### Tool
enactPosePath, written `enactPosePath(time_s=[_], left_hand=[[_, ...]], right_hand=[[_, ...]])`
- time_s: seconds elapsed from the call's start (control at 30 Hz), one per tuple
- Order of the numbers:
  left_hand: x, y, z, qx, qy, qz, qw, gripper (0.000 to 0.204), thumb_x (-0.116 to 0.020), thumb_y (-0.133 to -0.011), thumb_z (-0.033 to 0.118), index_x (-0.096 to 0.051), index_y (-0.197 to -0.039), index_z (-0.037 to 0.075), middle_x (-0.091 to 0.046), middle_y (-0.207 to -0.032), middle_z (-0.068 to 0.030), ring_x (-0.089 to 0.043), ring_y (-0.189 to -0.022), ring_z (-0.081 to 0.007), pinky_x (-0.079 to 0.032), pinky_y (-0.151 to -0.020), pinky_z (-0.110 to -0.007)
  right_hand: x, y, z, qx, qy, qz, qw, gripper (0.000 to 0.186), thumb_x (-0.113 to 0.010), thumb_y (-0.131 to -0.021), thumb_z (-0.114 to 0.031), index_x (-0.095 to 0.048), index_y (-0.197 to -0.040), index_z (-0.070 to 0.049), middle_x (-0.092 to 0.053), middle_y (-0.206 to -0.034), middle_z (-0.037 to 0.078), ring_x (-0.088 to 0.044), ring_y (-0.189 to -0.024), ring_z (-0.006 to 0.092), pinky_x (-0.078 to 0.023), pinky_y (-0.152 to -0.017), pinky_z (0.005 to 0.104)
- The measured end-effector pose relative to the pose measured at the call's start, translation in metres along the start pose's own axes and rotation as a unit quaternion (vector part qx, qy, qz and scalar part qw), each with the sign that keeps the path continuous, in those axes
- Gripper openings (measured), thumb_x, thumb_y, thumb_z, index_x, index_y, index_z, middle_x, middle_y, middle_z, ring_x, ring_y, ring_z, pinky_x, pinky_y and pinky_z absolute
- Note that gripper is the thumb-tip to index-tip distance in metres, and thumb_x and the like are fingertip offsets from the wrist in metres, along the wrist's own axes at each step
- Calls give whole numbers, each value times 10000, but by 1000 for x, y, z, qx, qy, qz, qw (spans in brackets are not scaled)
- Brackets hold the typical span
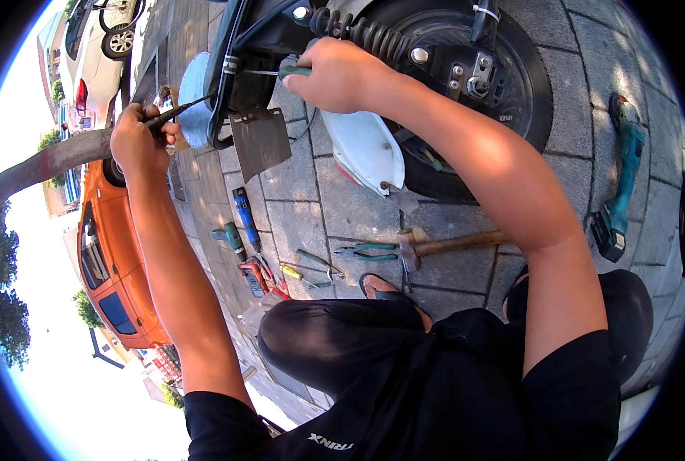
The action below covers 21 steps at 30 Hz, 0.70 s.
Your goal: The person uses a screwdriver to adjust components near the rear wheel of a white scooter. They then switch to an angle grinder to cut or grind a metal part on the scooter's frame, creating sparks.
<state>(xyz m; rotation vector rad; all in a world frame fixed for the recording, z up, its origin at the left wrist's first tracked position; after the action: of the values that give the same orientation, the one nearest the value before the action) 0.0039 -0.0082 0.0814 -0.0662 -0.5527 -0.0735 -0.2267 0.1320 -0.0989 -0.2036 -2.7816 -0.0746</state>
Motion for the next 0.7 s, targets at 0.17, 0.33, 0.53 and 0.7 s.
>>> enactPosePath(time_s=[0.17, 0.33, 0.53, 0.7], left_hand=[[-2, 1, 0, -15, -2, -6, 1000, 218, -432, -1022, 84, -571, -946, -67, -626, -774, -182, -667, -541, -269, -488, -442, -328], [1, 5, -1, -11, -8, -6, 1000, 211, -412, -1017, 61, -565, -950, -69, -627, -835, -181, -663, -541, -271, -476, -452, -338], [5, -3, -6, -15, 6, -30, 999, 209, -391, -1016, 46, -556, -959, -69, -628, -915, -177, -668, -562, -280, -472, -455, -346], [0, 0, -3, -2, 8, -14, 1000, 217, -383, -1018, 51, -550, -957, -72, -624, -939, -180, -668, -567, -287, -469, -457, -350]], right_hand=[[1, 5, -5, 5, 44, 22, 999, 391, -641, -985, -377, -789, -1059, -23, -749, -923, 218, -750, -859, 356, -605, -827, 447], [10, 7, -16, -35, 41, -23, 998, 410, -625, -994, -379, -779, -1081, -9, -758, -940, 216, -759, -875, 384, -615, -828, 459], [7, 20, -19, 80, 248, -1, 965, 340, -620, -1014, -327, -732, -1102, -19, -774, -930, 165, -777, -848, 339, -623, -785, 444], [-10, 21, -5, 186, 388, 97, 897, 303, -617, -1003, -276, -698, -1187, -49, -769, -917, 151, -776, -818, 317, -614, -730, 411]])
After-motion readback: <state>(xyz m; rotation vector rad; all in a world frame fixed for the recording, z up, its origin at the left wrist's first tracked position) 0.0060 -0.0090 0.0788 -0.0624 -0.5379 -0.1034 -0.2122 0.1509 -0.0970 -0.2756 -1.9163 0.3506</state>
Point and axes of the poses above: each hand's wrist, its own y-axis away from the middle knuckle, its own x-axis out of the back of the hand, z = x × y, the point moved 1 cm from there along -y, towards the middle knuckle
